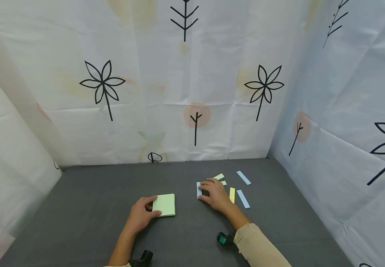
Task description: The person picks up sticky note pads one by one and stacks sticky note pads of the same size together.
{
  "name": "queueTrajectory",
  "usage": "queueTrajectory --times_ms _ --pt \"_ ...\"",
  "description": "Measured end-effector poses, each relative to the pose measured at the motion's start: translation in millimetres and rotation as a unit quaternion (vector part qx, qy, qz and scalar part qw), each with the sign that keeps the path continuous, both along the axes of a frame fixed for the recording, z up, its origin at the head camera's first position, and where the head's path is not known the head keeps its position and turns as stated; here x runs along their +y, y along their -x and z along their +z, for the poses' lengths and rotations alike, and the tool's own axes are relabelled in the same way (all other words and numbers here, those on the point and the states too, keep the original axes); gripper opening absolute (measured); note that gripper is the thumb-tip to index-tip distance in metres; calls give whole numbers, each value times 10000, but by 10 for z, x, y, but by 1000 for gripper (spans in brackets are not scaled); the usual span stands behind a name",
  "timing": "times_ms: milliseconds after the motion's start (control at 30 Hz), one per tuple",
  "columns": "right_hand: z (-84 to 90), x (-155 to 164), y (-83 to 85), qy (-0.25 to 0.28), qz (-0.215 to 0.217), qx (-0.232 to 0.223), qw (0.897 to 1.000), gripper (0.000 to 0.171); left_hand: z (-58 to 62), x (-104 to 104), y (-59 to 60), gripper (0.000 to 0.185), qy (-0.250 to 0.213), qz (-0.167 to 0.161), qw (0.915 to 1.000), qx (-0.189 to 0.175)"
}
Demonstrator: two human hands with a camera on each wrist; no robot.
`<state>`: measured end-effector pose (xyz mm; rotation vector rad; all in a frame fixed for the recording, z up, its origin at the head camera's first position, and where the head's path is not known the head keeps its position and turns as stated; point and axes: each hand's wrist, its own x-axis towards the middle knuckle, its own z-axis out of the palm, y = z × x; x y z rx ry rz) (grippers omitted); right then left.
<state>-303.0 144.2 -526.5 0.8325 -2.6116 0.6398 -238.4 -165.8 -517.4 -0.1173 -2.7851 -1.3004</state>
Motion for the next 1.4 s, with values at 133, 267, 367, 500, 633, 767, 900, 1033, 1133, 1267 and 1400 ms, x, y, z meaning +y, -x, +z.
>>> queueTrajectory --times_ms 133,267,367,500,633,767,900,1033,1133,1267,1400 --pt "-1 11 -17 -37 -54 -222 9997 38 5 9 -3 58 -26 -2 10000 10" --pt "-18 7 -42 -103 36 -178 9998 38 10 11 -1 58 -40 27 10000 -25" --pt "-36 4 -73 -154 89 -139 9997 39 15 13 0 58 -36 74 10000 -56" --pt "-47 6 -116 -153 157 -31 9998 39 26 24 -3 59 -72 118 9999 -86" --pt "-47 10 -150 -155 244 56 9996 39 36 25 -6 59 -133 154 9997 -163" --pt "-35 9 -184 -112 246 -38 9996 40 56 22 -8 59 -175 151 9995 -215" --pt "-27 7 -191 -85 241 -132 9996 39 75 26 -14 56 -265 173 9994 -141" --pt "-30 -2 -190 -48 241 -158 9996 38 99 28 -6 50 -205 233 9994 141" --pt "-37 -1 -203 42 238 -174 9996 38 134 48 -8 47 -69 242 9988 431" --pt "-53 -1 -210 165 225 -131 9995 37 199 127 -27 45 -258 177 9965 781" --pt "-67 -5 -205 264 177 -9 9995 36 259 289 -37 42 -804 5 9910 1073"
